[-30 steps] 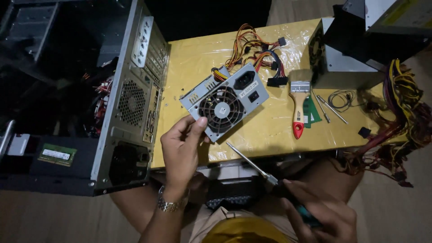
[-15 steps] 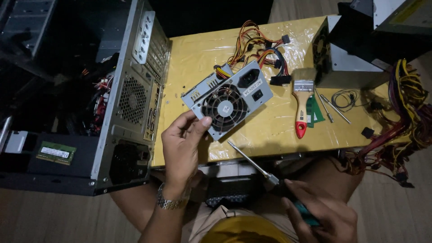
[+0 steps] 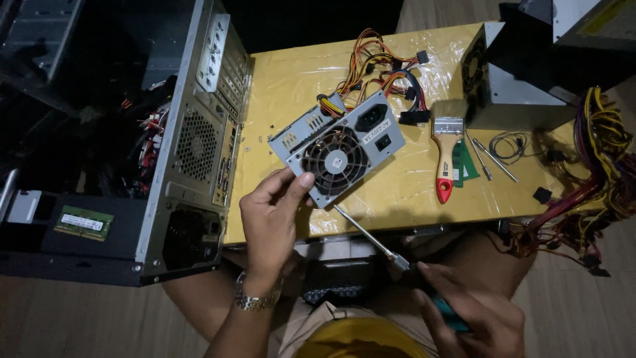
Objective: Disassembling a computer power supply unit by unscrewing the casing and removing the internal cooling fan.
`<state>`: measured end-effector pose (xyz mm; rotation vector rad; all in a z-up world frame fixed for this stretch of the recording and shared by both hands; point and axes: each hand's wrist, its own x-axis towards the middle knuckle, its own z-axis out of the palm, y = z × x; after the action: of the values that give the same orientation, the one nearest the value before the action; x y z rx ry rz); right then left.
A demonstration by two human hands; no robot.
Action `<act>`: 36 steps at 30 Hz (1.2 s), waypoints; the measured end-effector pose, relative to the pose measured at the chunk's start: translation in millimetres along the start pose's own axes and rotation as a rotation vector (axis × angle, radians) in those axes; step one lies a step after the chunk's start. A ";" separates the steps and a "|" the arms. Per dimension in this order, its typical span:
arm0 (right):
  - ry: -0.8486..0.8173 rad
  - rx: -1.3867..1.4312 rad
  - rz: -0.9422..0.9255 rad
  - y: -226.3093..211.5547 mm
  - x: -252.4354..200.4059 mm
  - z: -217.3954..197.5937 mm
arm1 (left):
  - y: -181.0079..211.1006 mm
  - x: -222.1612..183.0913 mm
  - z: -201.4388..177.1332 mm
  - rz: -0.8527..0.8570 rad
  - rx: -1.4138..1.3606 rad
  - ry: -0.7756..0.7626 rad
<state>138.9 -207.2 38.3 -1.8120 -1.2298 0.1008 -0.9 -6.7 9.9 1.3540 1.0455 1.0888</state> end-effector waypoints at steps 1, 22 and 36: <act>-0.008 0.017 0.013 0.2 0.1 -0.5 | 0.8 -0.2 0.1 0.013 0.011 -0.007; -0.021 -0.037 0.041 -7.9 4.4 3.0 | 6.0 -4.1 3.8 0.091 0.103 -0.019; -0.063 -0.213 -0.035 82.7 -25.7 13.5 | 21.3 14.1 -3.6 0.130 0.176 -0.008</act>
<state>176.7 -225.5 -38.6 -1.9822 -1.3583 0.0069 -1.3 6.5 32.0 1.5844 1.0793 1.1058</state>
